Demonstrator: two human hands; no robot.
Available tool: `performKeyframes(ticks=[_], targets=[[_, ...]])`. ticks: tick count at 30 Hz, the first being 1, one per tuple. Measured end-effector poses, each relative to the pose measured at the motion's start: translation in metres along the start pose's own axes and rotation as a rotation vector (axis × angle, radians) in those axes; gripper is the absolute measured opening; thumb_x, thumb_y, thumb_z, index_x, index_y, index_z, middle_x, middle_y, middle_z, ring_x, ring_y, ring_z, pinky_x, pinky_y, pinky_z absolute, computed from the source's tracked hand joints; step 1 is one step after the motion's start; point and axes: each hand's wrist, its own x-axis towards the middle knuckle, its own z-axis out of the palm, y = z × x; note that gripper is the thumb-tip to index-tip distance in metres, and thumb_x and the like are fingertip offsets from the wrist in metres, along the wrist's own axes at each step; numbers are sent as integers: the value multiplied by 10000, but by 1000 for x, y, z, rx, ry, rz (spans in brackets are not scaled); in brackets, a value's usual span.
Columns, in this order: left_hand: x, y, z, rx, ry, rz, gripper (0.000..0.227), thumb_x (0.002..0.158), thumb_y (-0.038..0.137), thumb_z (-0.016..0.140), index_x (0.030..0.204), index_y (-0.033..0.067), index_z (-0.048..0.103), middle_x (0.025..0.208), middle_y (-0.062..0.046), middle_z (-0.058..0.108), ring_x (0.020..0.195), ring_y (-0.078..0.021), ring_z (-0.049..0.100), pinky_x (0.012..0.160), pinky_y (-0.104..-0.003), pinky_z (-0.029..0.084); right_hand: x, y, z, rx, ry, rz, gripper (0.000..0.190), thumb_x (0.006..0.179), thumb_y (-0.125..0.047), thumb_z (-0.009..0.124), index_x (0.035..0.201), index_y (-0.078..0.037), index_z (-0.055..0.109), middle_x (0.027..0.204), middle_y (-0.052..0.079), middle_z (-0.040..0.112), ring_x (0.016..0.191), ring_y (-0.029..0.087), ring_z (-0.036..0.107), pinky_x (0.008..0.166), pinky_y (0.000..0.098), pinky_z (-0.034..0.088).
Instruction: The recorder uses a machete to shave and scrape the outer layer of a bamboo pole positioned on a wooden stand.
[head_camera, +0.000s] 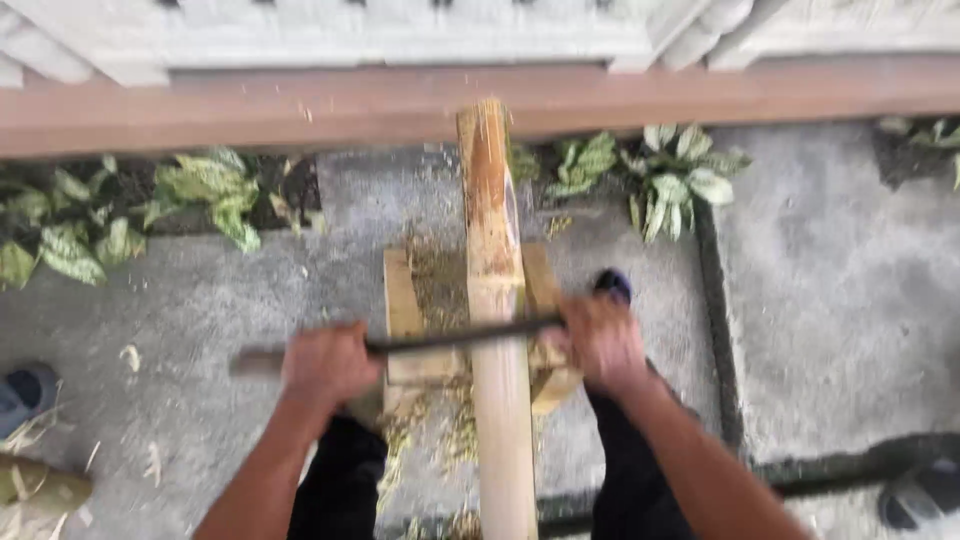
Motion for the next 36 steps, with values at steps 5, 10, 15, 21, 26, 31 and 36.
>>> performKeyframes(ticks=[5,10,15,21,26,31,36], targets=[[7,26,-50,-39,-165,-110,346,942,460,541,922,149,692,764,-85,739,682,-250,732,621,-433,596,26,10,-10,-39,-153,43,779,944,-692,319,1285,-78,656,1046,131,709,946,300,678,853,466,520],[1,28,-47,50,-339,-78,442,1029,516,491,905,134,674,749,-77,732,654,-221,742,602,-417,600,1,22,18,19,-121,44,792,939,-702,342,1308,-70,644,1037,135,709,977,302,678,853,461,515],[-9,34,-44,94,-68,-36,184,808,289,639,877,132,706,744,-116,741,682,-261,727,696,-458,570,-9,21,11,139,31,12,705,940,-641,464,1274,-52,661,1068,127,712,993,325,665,839,462,506],[23,49,-81,-5,-32,-118,325,772,293,663,1042,115,697,825,-194,743,752,-366,732,715,-489,594,33,47,15,90,85,10,624,969,-588,517,1275,-64,660,1129,130,709,993,320,654,880,466,507],[10,40,-57,42,-142,-99,276,861,354,603,965,121,708,845,-166,765,784,-329,760,809,-484,590,5,29,6,64,15,17,660,899,-584,549,1256,-39,651,1060,155,698,960,325,657,819,460,506],[20,46,-59,-22,-156,-127,284,762,270,645,1013,152,704,872,-162,741,812,-374,734,747,-511,601,10,45,18,103,30,-4,578,980,-555,485,1244,-72,659,1094,145,702,994,336,649,859,469,497],[7,45,-45,33,-230,-119,314,915,423,590,937,133,705,746,-86,731,722,-266,738,795,-451,600,13,31,-12,124,-35,5,702,920,-628,470,1244,-32,653,1009,124,709,921,328,667,810,482,504]])
